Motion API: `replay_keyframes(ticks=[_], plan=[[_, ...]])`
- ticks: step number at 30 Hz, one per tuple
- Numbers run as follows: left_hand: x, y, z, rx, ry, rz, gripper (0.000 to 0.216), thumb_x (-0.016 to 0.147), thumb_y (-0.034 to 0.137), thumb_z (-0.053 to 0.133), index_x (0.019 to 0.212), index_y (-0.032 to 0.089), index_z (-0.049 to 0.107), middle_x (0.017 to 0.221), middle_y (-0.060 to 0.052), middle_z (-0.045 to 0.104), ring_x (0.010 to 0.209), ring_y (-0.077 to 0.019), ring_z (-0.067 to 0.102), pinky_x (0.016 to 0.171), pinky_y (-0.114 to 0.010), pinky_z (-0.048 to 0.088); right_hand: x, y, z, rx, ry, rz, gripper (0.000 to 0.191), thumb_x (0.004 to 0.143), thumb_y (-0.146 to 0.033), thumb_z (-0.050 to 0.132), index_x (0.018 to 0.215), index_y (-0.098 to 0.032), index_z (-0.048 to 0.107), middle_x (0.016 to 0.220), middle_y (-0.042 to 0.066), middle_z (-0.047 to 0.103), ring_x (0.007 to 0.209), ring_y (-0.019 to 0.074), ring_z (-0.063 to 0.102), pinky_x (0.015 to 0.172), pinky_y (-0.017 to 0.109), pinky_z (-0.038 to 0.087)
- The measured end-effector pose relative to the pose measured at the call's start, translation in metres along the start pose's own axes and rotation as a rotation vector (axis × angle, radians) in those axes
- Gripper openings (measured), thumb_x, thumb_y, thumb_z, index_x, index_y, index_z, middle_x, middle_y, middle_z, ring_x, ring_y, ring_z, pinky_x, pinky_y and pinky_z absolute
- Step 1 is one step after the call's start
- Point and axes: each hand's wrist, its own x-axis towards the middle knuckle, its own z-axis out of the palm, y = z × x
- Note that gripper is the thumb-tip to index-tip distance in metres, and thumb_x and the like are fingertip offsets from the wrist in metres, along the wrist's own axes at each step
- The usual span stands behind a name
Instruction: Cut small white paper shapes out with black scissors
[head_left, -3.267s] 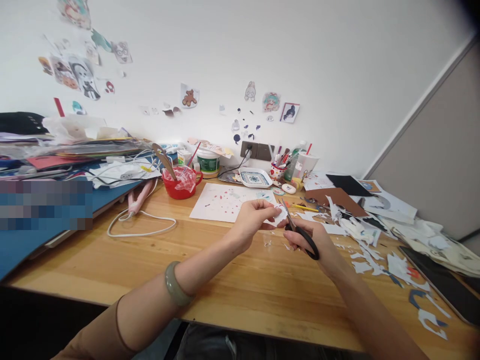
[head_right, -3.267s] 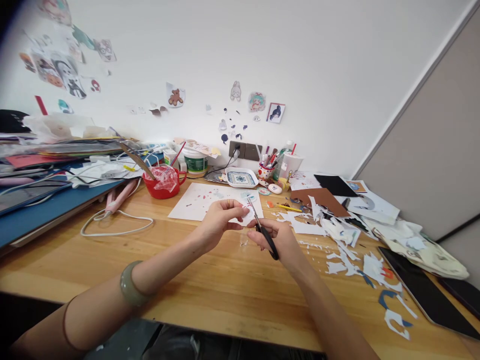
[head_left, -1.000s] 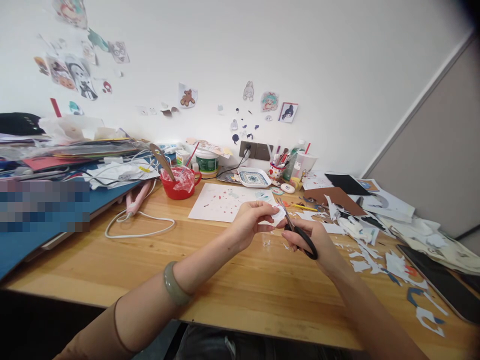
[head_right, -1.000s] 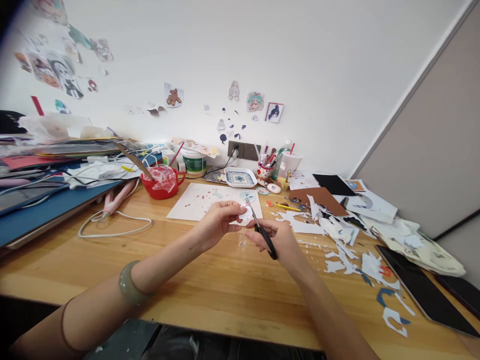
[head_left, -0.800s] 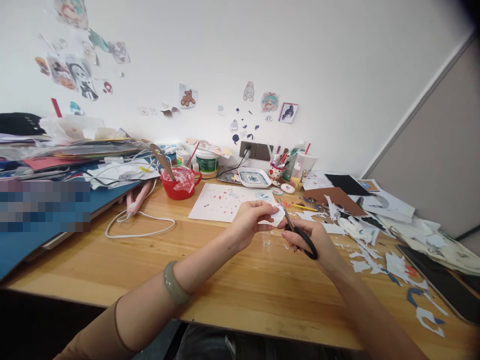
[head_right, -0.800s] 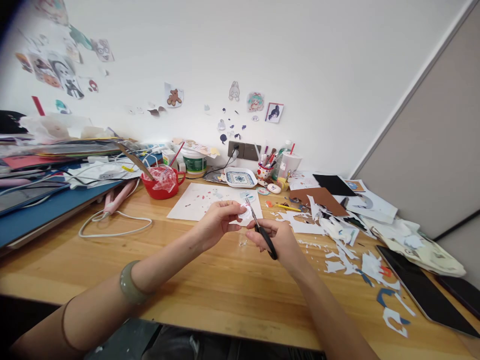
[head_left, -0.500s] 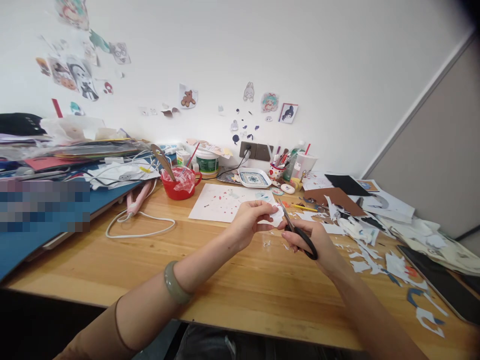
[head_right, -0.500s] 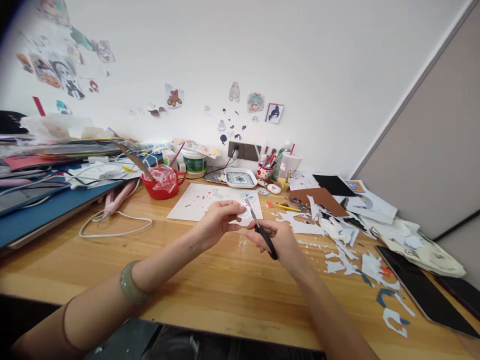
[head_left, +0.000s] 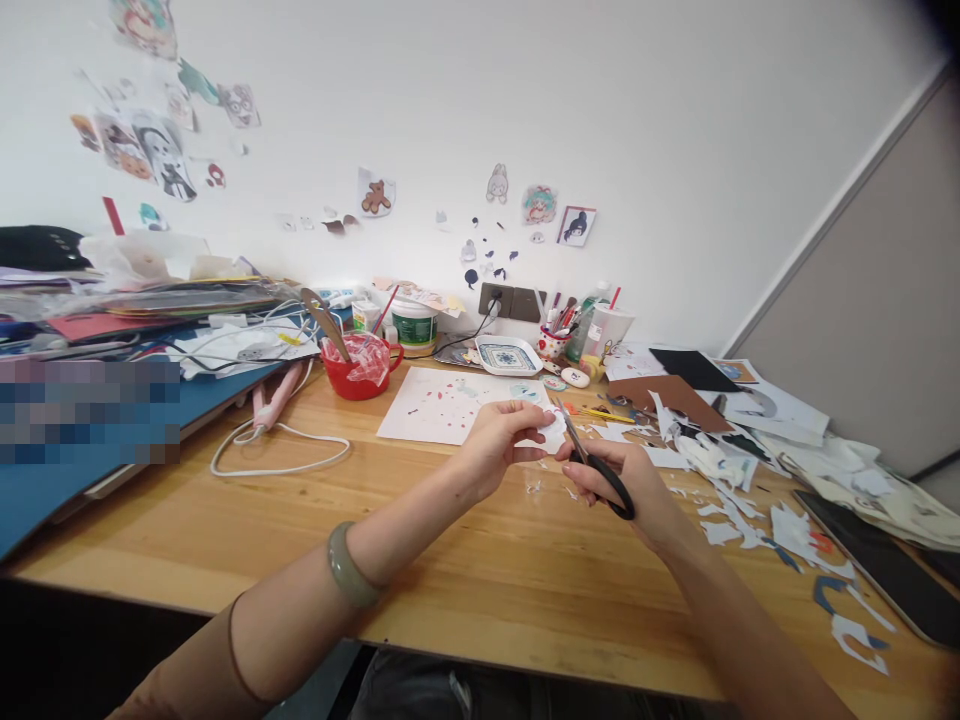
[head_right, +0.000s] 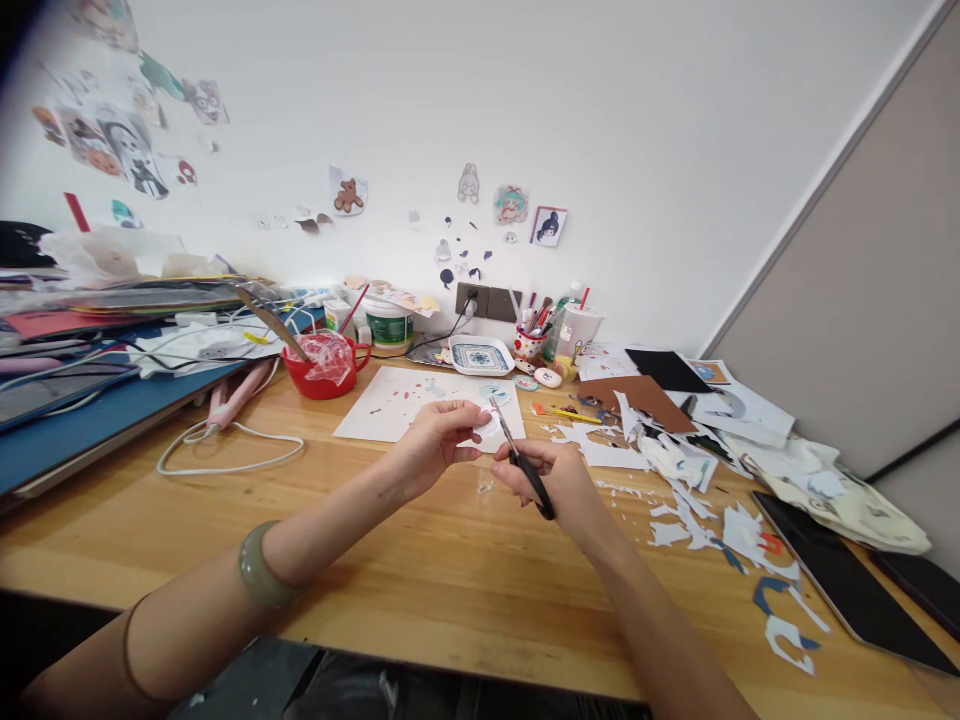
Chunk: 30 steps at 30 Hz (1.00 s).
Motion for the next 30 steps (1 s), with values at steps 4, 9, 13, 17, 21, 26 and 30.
replay_keyframes(ticks=[4,9,13,17,21,26,30], plan=[[0.0001,-0.0004,-0.0007,-0.004,-0.005,0.004,0.019,0.053,0.025,0.068,0.063,0.012,0.059,0.064,0.000,0.048,0.055,-0.0055,0.045,0.048,-0.017,0.041,-0.0002,0.0001,0.0001,0.000,-0.004,-0.005,0.018,0.070,-0.033,0.056,0.073,-0.015,0.056,0.051,-0.004,0.042,0.045,0.0073,0.040,0.043,0.020,0.037],[0.0000,-0.0003,-0.0006,-0.002,0.004,0.003,0.021,0.052,0.027,0.068,0.063,0.012,0.059,0.064,0.000,0.049,0.055,-0.0057,0.045,0.049,-0.018,0.041,-0.0003,0.0001,-0.0002,0.004,-0.005,-0.004,0.019,0.070,-0.034,0.056,0.073,-0.015,0.056,0.051,-0.004,0.042,0.045,0.0073,0.040,0.043,0.019,0.037],[0.0002,-0.0001,-0.0002,0.004,0.014,0.002,0.021,0.053,0.027,0.068,0.064,0.012,0.059,0.065,0.001,0.049,0.055,-0.0057,0.045,0.049,-0.018,0.041,0.0005,0.0008,-0.0004,-0.006,0.002,0.004,0.019,0.069,-0.034,0.057,0.073,-0.015,0.056,0.051,-0.005,0.042,0.044,0.0071,0.040,0.042,0.019,0.038],[0.0004,-0.0003,-0.0003,0.005,0.014,0.013,0.020,0.054,0.027,0.068,0.064,0.013,0.059,0.064,0.002,0.048,0.056,-0.0056,0.045,0.049,-0.018,0.041,0.0009,0.0015,-0.0001,-0.001,0.002,0.009,0.020,0.069,-0.034,0.057,0.072,-0.015,0.056,0.051,-0.004,0.043,0.044,0.0069,0.040,0.042,0.019,0.038],[0.0009,-0.0009,-0.0008,0.008,0.013,0.017,0.020,0.054,0.028,0.068,0.064,0.013,0.058,0.064,0.002,0.047,0.056,-0.0059,0.045,0.049,-0.018,0.041,0.0012,0.0027,0.0002,0.012,0.000,0.001,0.020,0.069,-0.034,0.057,0.073,-0.015,0.057,0.051,-0.004,0.043,0.044,0.0070,0.039,0.042,0.019,0.038],[0.0011,-0.0015,-0.0004,0.030,0.014,0.039,0.021,0.054,0.030,0.067,0.062,0.013,0.057,0.064,0.001,0.048,0.058,-0.0064,0.045,0.050,-0.018,0.040,0.0010,0.0019,0.0008,0.029,-0.004,0.015,0.020,0.069,-0.034,0.057,0.075,-0.014,0.056,0.052,-0.004,0.044,0.044,0.0072,0.040,0.043,0.020,0.038],[0.0006,-0.0015,0.0009,0.068,0.011,0.051,0.022,0.055,0.030,0.067,0.060,0.013,0.056,0.064,0.001,0.049,0.058,-0.0070,0.045,0.050,-0.019,0.041,0.0002,-0.0015,0.0021,0.027,-0.007,0.021,0.021,0.070,-0.033,0.055,0.077,-0.014,0.056,0.052,-0.003,0.046,0.045,0.0079,0.042,0.043,0.020,0.037]])
